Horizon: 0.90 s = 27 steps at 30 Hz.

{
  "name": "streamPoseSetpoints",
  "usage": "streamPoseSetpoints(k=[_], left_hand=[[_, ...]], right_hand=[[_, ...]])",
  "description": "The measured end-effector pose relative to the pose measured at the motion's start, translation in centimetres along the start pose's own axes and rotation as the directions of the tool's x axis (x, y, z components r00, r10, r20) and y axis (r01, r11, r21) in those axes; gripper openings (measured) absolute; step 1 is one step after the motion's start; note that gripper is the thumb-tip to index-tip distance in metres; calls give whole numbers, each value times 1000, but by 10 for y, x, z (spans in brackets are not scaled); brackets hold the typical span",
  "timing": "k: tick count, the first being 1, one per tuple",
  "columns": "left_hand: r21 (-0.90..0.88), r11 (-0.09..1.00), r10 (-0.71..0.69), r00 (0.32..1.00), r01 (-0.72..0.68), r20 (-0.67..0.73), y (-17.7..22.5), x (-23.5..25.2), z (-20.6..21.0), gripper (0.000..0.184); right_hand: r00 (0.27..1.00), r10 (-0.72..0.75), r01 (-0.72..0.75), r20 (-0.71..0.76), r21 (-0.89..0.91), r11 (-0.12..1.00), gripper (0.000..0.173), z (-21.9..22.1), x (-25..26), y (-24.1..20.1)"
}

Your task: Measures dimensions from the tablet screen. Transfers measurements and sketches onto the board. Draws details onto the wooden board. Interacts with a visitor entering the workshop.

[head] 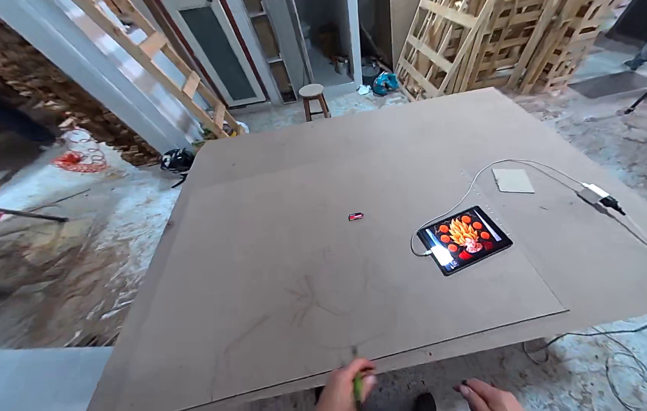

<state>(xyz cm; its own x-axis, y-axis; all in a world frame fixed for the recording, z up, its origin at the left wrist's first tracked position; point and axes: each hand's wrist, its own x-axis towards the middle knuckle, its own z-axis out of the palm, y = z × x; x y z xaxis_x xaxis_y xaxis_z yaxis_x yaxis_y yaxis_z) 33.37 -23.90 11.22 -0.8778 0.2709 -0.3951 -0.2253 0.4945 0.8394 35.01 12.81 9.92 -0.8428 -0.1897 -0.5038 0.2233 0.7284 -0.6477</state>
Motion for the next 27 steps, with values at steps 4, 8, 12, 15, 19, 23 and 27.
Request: streamPoseSetpoints(k=[4,8,12,15,19,23,27], left_hand=[[-18,975,223,957,-224,188,81,46,47,38],[75,959,262,957,-272,122,114,56,56,27],[94,974,170,942,-205,289,112,82,44,26],[67,967,207,906,-248,369,104,111,34,20],[87,963,208,912,-254,354,101,161,11,17],[130,978,134,964,-166,229,105,198,0,19],[79,994,77,996,-80,40,112,217,16,17]], right_hand=[[937,-236,276,257,-132,952,45,-46,27,-60],[870,-306,373,387,-109,921,44,-58,44,-83],[864,-326,368,383,-38,929,48,-55,60,-65],[896,-314,317,313,41,947,43,-60,66,-53],[942,-256,246,218,73,967,38,-76,77,-27],[973,-212,204,92,92,975,32,-107,80,12],[979,-189,183,75,76,980,30,-152,100,55]])
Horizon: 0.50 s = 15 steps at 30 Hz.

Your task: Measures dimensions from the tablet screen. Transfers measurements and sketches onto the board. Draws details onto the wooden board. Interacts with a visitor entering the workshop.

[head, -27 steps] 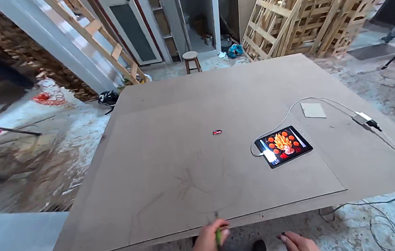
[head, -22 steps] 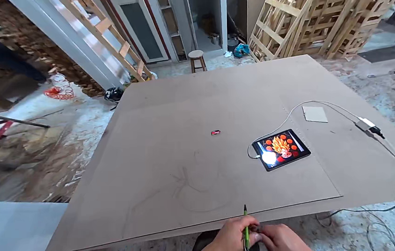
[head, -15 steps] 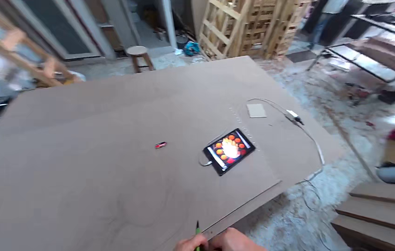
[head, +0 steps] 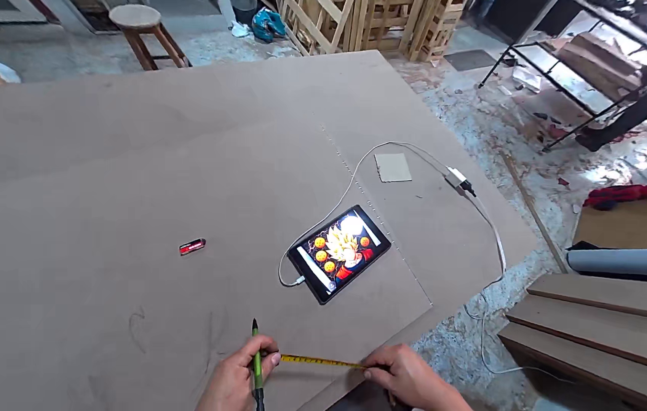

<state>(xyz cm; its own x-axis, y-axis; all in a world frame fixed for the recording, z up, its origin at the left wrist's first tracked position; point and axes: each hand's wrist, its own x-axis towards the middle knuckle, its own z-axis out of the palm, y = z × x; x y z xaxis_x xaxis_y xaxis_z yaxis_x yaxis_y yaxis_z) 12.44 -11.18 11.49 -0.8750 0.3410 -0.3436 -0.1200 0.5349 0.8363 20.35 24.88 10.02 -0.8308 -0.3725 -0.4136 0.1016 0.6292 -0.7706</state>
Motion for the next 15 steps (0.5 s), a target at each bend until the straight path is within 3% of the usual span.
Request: streamPoseSetpoints(k=[4,9,15], left_hand=[[-137,991,-18,986,-5,-164,13,13,33,14],[-263,964,-32,956,-48,-291,26,41,84,13],[-253,965,-38,925,-64,-377,52,72,99,13]], right_hand=[[998,-13,14,55,-28,1000,31,-51,17,28],[999,-53,53,8,-141,989,35,-101,39,68],[996,-89,91,22,-78,993,32,-104,32,81]])
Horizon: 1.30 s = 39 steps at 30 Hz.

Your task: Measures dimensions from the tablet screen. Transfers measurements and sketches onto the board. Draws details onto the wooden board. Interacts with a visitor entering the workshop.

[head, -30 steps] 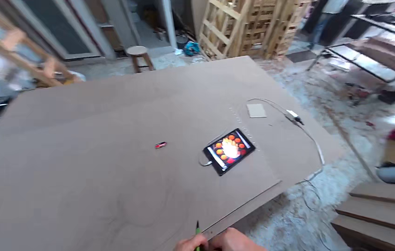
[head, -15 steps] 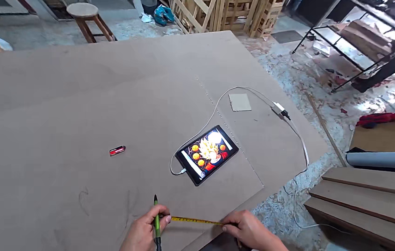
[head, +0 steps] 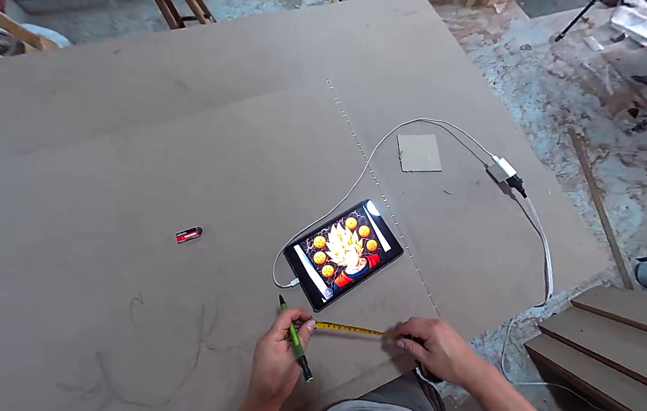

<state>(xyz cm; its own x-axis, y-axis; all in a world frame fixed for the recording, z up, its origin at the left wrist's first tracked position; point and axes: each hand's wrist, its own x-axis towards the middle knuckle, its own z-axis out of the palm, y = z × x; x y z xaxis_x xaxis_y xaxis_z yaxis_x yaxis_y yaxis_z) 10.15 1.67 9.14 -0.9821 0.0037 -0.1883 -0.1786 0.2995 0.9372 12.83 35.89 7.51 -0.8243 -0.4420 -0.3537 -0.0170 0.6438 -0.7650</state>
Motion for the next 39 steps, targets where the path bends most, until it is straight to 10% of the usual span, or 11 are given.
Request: streamPoseSetpoints(k=[9,20,39], left_hand=[[232,972,-1,993,28,-116,4,19,13,28],[702,663,90,902,262,-421,-130,13,-99,55],[743,623,117,911,243,-396,-136,14,-103,55]], right_hand=[[914,198,-137,-354,192,972,29,67,17,-16],[770,177,-204,-613,26,979,25,89,75,-27],[789,220,-276,-573,-10,961,34,89,85,-32]])
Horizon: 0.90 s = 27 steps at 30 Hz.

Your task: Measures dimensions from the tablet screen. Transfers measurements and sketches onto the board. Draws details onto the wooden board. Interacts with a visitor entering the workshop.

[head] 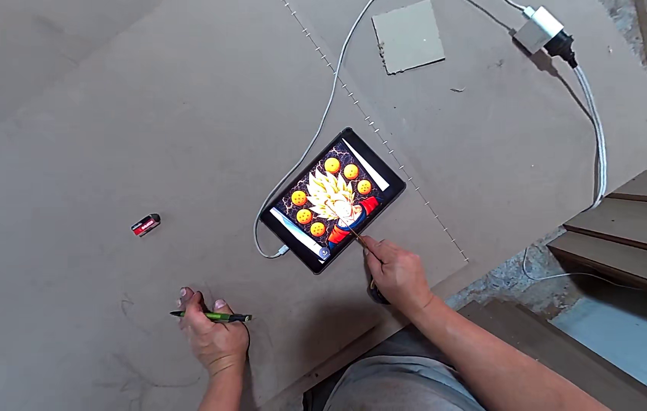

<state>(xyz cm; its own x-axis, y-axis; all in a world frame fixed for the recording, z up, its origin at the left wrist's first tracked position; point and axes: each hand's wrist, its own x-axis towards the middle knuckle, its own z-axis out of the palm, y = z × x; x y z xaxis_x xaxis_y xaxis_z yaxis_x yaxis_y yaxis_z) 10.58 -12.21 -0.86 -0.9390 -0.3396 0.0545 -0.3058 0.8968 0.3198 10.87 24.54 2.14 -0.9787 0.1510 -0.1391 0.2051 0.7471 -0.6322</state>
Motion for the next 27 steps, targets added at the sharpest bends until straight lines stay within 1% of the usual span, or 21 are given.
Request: streamPoseSetpoints(k=[4,12,17,21,27], left_hand=[[4,1000,7,1000,-7,-10,1,-1,0,55],[-14,1000,10,1000,-10,-9,-2,-1,1,56],[2,1000,-18,999,18,36,-7,-3,2,59],[8,1000,-4,1000,4,25,-14,-4,4,60],[-18,999,-26,999,27,37,-11,-3,2,58]], right_hand=[[1000,9,-9,19,2,1000,35,-2,0,-1],[1000,-15,15,-3,-12,1000,34,-1,1,-1],[1000,-13,14,13,-42,999,32,-4,1,-1],[999,-12,14,31,-45,999,32,-4,1,-2],[999,-40,41,16,-39,998,32,-2,1,1]])
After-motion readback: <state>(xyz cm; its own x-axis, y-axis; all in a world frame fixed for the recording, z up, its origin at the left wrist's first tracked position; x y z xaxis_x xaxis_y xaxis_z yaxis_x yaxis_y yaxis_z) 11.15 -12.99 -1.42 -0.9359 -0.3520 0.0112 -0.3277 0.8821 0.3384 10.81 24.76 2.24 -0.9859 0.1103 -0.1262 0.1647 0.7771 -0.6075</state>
